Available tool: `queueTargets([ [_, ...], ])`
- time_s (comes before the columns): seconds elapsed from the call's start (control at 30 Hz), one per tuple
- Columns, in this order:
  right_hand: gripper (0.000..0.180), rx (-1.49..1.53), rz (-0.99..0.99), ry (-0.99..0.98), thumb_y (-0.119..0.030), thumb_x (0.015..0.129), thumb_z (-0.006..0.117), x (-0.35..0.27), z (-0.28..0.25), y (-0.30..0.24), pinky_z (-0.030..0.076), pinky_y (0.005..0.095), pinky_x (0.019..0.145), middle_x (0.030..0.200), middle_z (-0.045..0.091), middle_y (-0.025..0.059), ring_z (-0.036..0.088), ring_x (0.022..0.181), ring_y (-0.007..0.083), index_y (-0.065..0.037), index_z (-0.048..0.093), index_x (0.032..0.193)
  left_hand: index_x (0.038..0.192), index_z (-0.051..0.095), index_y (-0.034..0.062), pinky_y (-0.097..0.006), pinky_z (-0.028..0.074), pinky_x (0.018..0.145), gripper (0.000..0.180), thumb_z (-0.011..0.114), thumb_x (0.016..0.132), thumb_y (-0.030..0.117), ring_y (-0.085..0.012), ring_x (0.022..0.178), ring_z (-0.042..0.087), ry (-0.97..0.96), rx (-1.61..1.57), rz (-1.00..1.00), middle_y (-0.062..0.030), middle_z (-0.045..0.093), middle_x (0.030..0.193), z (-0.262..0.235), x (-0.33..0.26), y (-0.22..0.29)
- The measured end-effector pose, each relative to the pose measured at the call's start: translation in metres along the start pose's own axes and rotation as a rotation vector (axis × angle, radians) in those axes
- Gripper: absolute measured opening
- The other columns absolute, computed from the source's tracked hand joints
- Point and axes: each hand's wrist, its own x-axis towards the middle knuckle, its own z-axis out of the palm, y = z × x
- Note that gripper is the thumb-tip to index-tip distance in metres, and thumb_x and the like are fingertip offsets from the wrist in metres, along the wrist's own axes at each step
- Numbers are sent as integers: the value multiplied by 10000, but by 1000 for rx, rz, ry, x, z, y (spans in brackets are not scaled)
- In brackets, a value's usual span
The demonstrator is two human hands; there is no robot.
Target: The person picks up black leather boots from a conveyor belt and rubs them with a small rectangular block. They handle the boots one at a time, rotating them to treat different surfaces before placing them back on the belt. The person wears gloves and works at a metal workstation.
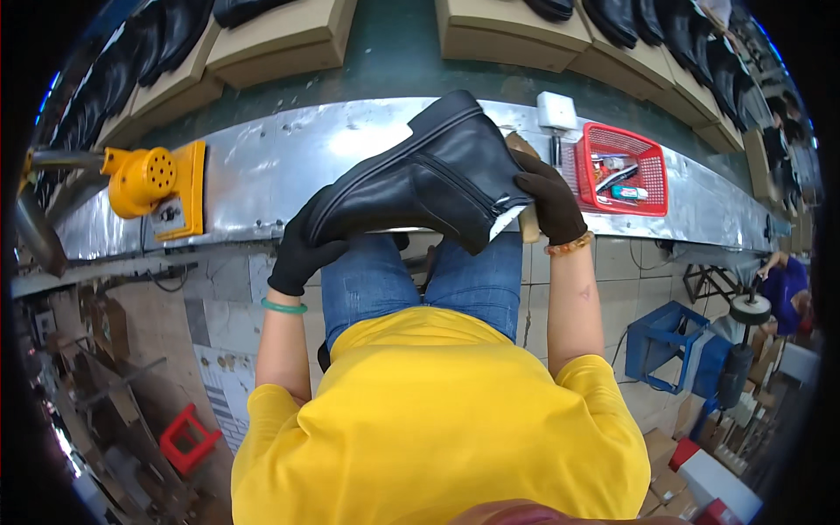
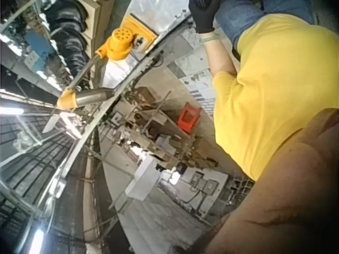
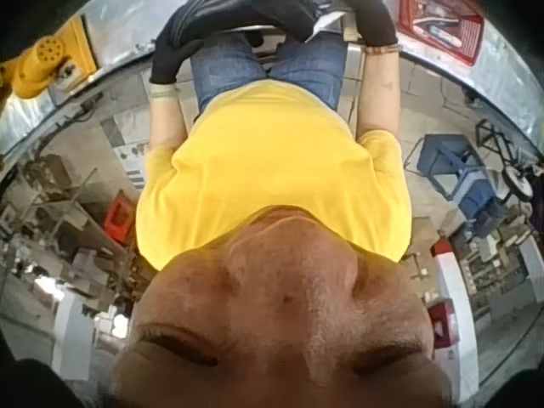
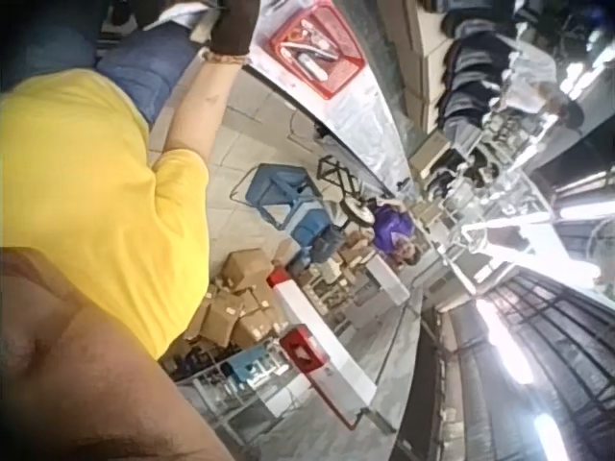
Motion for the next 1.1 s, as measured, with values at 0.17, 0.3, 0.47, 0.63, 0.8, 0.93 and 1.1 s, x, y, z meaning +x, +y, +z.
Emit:
queueTargets([
  [0.17,587,-18,28,-26,-174,764,577,5,3,5,420,277,932,1154,587,151,568,1042,200,92,470,1276,1351,413,-3,-346,400,999,824,790,630,128,-207,1163,516,45,-10,-10,-135,537,1272,10,-9,4],
  [0.3,603,-12,57,7,-179,762,581,12,-5,13,423,279,927,1160,585,151,569,1042,197,89,458,1288,1352,420,11,-352,408,997,797,790,656,127,-215,1159,531,47,20,-9,-137,547,1275,5,-7,-4],
  [0.47,609,-9,57,-2,-182,760,588,17,-5,18,427,283,921,1158,585,148,573,1028,197,88,456,1289,1349,424,12,-350,418,987,787,787,659,125,-215,1146,540,56,-23,12,-137,554,1266,8,-6,-9],
  [0.63,602,-6,73,20,-178,762,585,19,-16,29,429,286,922,1153,586,154,577,1024,206,86,456,1287,1342,433,10,-348,420,983,779,784,656,122,-212,1140,543,64,-29,-9,-142,558,1257,10,-5,-13],
  [0.8,550,108,107,38,-148,792,549,20,-18,35,421,302,956,1182,573,163,570,1061,220,84,458,1282,1338,436,7,-343,423,975,771,781,658,120,-208,1132,544,64,-44,-34,-140,568,1239,10,-2,-6],
  [0.93,527,155,86,42,-144,813,521,20,-18,35,405,313,990,1244,540,176,552,1114,239,88,454,1281,1336,437,6,-339,424,973,769,784,661,130,-201,1125,544,46,-65,-45,-135,570,1233,8,4,-4],
  [1.1,372,-249,-251,47,-60,880,511,32,-28,42,478,319,858,1153,581,125,586,995,213,-33,530,1251,1347,422,16,-359,452,953,742,761,703,160,-236,1119,548,34,-158,4,-132,553,1250,-1,7,-23],
])
